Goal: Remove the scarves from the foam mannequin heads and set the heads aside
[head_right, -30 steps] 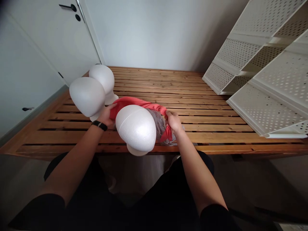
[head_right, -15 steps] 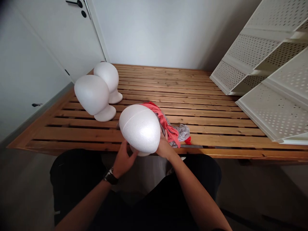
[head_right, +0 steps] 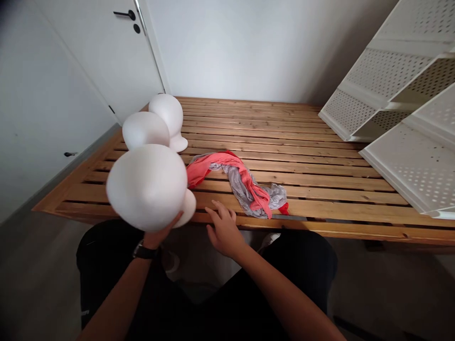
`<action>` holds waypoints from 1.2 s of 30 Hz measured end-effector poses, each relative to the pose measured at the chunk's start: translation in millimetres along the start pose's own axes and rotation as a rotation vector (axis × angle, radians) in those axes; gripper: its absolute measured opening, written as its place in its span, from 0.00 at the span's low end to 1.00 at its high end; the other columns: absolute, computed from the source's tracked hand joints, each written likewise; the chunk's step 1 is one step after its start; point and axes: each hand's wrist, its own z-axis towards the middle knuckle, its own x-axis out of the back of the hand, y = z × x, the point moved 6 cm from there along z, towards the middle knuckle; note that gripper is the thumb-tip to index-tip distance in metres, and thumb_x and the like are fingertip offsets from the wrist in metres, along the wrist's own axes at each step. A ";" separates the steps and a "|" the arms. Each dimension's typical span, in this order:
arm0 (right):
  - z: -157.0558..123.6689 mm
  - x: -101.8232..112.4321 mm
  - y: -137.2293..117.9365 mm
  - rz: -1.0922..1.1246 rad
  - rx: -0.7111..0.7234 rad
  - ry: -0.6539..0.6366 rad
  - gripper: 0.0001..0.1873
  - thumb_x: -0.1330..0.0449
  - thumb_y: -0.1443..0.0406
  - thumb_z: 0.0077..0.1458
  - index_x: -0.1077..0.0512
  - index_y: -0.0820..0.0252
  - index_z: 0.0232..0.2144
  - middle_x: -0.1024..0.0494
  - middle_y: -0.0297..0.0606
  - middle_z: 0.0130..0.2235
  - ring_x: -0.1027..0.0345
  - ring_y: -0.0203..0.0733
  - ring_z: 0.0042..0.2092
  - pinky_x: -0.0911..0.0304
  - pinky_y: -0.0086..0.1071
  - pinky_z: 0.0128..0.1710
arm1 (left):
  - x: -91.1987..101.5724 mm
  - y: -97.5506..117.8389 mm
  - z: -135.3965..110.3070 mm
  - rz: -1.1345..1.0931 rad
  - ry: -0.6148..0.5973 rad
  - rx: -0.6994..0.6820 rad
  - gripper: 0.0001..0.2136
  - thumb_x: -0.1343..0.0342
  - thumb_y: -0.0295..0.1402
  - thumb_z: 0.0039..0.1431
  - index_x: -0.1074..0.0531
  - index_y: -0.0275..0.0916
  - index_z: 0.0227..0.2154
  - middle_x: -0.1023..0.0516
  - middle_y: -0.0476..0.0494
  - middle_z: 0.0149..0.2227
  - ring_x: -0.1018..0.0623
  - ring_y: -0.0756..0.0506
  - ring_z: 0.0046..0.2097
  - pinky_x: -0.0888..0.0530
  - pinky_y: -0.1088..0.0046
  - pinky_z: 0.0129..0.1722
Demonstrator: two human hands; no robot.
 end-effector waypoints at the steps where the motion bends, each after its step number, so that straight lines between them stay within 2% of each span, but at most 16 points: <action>1: 0.5 1.6 3.3 0.007 -0.018 0.009 0.29 0.45 0.65 0.67 0.35 0.55 0.69 0.42 0.54 0.75 0.48 0.59 0.75 0.50 0.59 0.70 | 20.9 6.2 2.7 0.049 0.061 -0.024 0.24 0.27 0.33 0.49 0.24 0.50 0.50 0.26 0.43 0.66 0.53 0.34 0.80 0.52 0.46 0.79; 4: 0.2 2.8 10.2 0.024 -0.037 0.007 0.28 0.44 0.63 0.68 0.35 0.53 0.69 0.41 0.54 0.74 0.47 0.59 0.75 0.48 0.60 0.69 | 75.5 24.6 6.5 0.153 0.231 -0.082 0.28 0.28 0.36 0.50 0.26 0.48 0.55 0.29 0.44 0.68 0.53 0.35 0.79 0.62 0.48 0.79; 6: -0.8 0.7 10.7 0.027 -0.028 -0.009 0.29 0.44 0.63 0.68 0.36 0.54 0.69 0.40 0.55 0.74 0.47 0.59 0.75 0.48 0.59 0.69 | 102.7 33.4 8.0 0.228 0.363 -0.115 0.33 0.29 0.40 0.52 0.31 0.48 0.62 0.33 0.48 0.71 0.51 0.37 0.79 0.62 0.52 0.80; 8: -1.5 -2.3 8.7 0.028 -0.016 -0.029 0.29 0.43 0.63 0.68 0.36 0.54 0.69 0.40 0.56 0.73 0.47 0.58 0.75 0.48 0.59 0.69 | 119.4 38.8 12.3 0.322 0.471 -0.152 0.33 0.31 0.43 0.56 0.32 0.46 0.64 0.32 0.48 0.71 0.47 0.39 0.78 0.59 0.55 0.80; 12: -1.3 -6.7 4.0 0.014 0.005 -0.071 0.30 0.42 0.64 0.67 0.37 0.55 0.70 0.40 0.54 0.73 0.48 0.57 0.75 0.50 0.57 0.71 | 126.9 37.1 33.0 0.451 0.529 -0.191 0.29 0.33 0.45 0.57 0.26 0.41 0.59 0.28 0.42 0.68 0.43 0.38 0.77 0.55 0.60 0.80; 16: -0.6 -6.2 6.1 -0.009 -0.002 -0.098 0.31 0.42 0.65 0.67 0.38 0.55 0.70 0.39 0.54 0.73 0.48 0.56 0.75 0.50 0.56 0.71 | 125.9 27.5 51.3 0.534 0.567 -0.182 0.29 0.34 0.44 0.55 0.25 0.41 0.59 0.26 0.42 0.67 0.41 0.37 0.76 0.53 0.61 0.79; 21: -0.5 -5.5 11.7 -0.022 -0.031 -0.116 0.31 0.42 0.65 0.68 0.38 0.58 0.70 0.38 0.55 0.72 0.47 0.54 0.75 0.50 0.56 0.71 | 125.3 23.0 59.4 0.559 0.590 -0.241 0.29 0.37 0.47 0.56 0.24 0.41 0.59 0.26 0.42 0.67 0.39 0.36 0.75 0.53 0.63 0.79; 24: -0.8 -5.7 12.2 -0.027 -0.032 -0.125 0.31 0.42 0.64 0.67 0.38 0.56 0.71 0.37 0.54 0.72 0.47 0.55 0.75 0.50 0.57 0.71 | 124.9 22.4 58.5 0.551 0.583 -0.233 0.30 0.37 0.46 0.56 0.26 0.39 0.60 0.27 0.39 0.67 0.39 0.35 0.75 0.54 0.60 0.79; 26: -0.7 -5.3 12.2 -0.026 -0.030 -0.127 0.32 0.42 0.64 0.68 0.38 0.55 0.71 0.36 0.54 0.72 0.46 0.56 0.74 0.49 0.58 0.71 | 121.6 18.3 49.7 0.535 0.596 -0.189 0.37 0.33 0.46 0.53 0.30 0.36 0.64 0.31 0.34 0.69 0.41 0.32 0.76 0.53 0.55 0.79; 28: 0.1 -4.8 12.7 -0.020 -0.031 -0.127 0.31 0.42 0.64 0.68 0.38 0.56 0.71 0.35 0.54 0.71 0.45 0.56 0.74 0.48 0.58 0.71 | 112.7 9.6 30.3 0.503 0.636 -0.124 0.49 0.28 0.47 0.48 0.39 0.31 0.70 0.38 0.25 0.72 0.44 0.29 0.76 0.50 0.50 0.78; 31: 3.7 -5.3 14.5 -0.007 -0.019 -0.127 0.31 0.42 0.64 0.68 0.38 0.58 0.70 0.34 0.54 0.70 0.44 0.55 0.74 0.47 0.57 0.71 | 80.9 -9.4 -11.8 0.483 0.625 -0.018 0.62 0.27 0.49 0.48 0.56 0.23 0.75 0.51 0.13 0.74 0.49 0.25 0.77 0.47 0.47 0.77; 33: 7.1 -6.2 17.5 -0.006 -0.014 -0.123 0.30 0.42 0.64 0.69 0.39 0.59 0.70 0.34 0.54 0.70 0.44 0.55 0.74 0.47 0.56 0.72 | 49.3 -14.8 -38.8 0.530 0.543 -0.036 0.60 0.31 0.51 0.55 0.60 0.22 0.76 0.58 0.12 0.75 0.54 0.23 0.78 0.49 0.44 0.77; 35: 10.0 -6.1 22.2 -0.013 -0.018 -0.122 0.31 0.41 0.64 0.69 0.39 0.58 0.71 0.34 0.53 0.70 0.45 0.56 0.74 0.46 0.57 0.72 | 15.3 -6.7 -57.2 0.605 0.412 -0.176 0.52 0.37 0.50 0.62 0.59 0.27 0.77 0.58 0.16 0.76 0.54 0.24 0.79 0.49 0.40 0.77; 36: 10.9 -5.1 25.1 -0.017 -0.020 -0.124 0.31 0.41 0.64 0.69 0.39 0.58 0.71 0.34 0.53 0.70 0.44 0.56 0.74 0.46 0.57 0.72 | -1.8 1.2 -61.6 0.640 0.310 -0.270 0.48 0.39 0.48 0.65 0.57 0.31 0.77 0.55 0.20 0.76 0.51 0.25 0.78 0.47 0.40 0.76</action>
